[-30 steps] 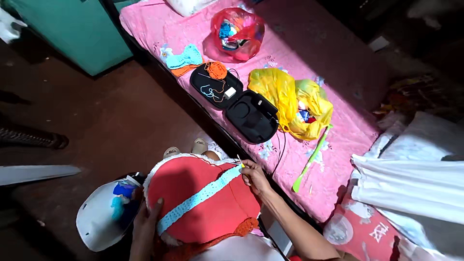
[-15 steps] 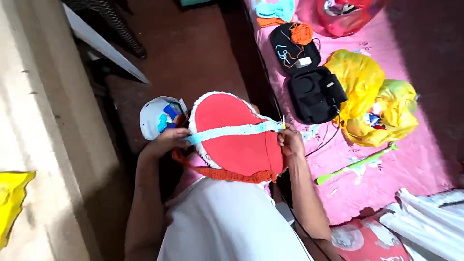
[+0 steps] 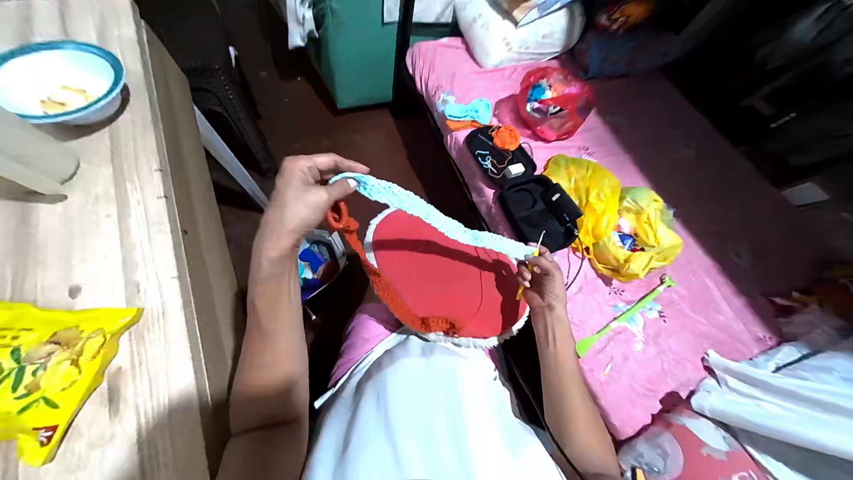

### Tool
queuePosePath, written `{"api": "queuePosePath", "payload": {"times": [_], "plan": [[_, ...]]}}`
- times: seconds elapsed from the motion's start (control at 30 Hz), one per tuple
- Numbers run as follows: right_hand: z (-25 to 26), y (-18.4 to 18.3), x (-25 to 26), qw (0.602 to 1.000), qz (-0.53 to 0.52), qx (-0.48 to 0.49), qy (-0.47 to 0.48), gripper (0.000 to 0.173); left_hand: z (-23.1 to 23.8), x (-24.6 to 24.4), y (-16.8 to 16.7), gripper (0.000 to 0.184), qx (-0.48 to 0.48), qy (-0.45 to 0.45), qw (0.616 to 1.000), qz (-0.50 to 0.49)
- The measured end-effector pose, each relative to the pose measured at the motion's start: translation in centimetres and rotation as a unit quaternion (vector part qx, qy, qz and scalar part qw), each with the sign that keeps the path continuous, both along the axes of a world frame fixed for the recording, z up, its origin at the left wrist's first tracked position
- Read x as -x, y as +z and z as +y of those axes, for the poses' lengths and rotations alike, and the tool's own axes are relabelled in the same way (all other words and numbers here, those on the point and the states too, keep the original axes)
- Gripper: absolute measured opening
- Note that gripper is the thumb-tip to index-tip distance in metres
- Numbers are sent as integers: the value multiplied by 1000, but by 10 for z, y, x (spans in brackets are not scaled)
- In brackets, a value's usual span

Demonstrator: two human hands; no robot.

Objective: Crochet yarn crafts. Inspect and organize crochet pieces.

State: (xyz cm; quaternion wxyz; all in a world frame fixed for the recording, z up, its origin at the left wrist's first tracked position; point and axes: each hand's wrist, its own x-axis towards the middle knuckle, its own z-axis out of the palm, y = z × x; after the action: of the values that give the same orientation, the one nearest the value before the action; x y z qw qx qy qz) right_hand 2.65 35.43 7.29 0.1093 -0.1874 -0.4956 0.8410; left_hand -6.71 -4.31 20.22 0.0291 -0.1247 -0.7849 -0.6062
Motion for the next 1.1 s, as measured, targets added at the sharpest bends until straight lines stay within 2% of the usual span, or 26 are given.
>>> {"api": "queuePosePath", "payload": {"times": [0.07,0.1,0.17,0.23,0.37,0.43,0.57,0.67,0.73,0.8,0.87,0.97,1.1], "plan": [[1,11,-5,999,20,-36,4,23,13,3,9,18,21,-21,999,12],[-1,17,-7,996,17,-84,6,23,19,5,14,18,6,-37,999,-11],[-5,27,-13,986,10,-167,12,23,30,9,23,22,-34,-77,992,-93],[-10,32,-17,981,13,-191,29,23,43,11,26,31,-43,-98,981,-164],[-16,32,-29,991,37,-124,39,27,68,8,5,39,-29,-139,965,-222],[-11,26,-35,996,53,-71,31,28,69,5,-12,44,-56,-174,955,-233],[25,14,-43,998,45,-19,-38,31,53,7,-56,68,-145,-252,925,-243],[55,18,-49,996,38,-20,-84,31,49,2,-74,68,-186,-284,906,-254],[72,23,-54,994,55,-62,-65,31,57,-4,-58,63,-116,-325,911,-225],[76,34,-57,986,56,-153,-13,29,73,-8,-25,69,39,-349,922,-162],[64,48,-56,964,46,-260,42,24,94,-8,5,72,130,-371,911,-127],[31,68,-45,946,72,-308,63,17,122,-6,35,71,123,-404,890,-170],[-14,87,-24,954,180,-216,104,26,145,-5,54,71,117,-416,877,-210]]}}
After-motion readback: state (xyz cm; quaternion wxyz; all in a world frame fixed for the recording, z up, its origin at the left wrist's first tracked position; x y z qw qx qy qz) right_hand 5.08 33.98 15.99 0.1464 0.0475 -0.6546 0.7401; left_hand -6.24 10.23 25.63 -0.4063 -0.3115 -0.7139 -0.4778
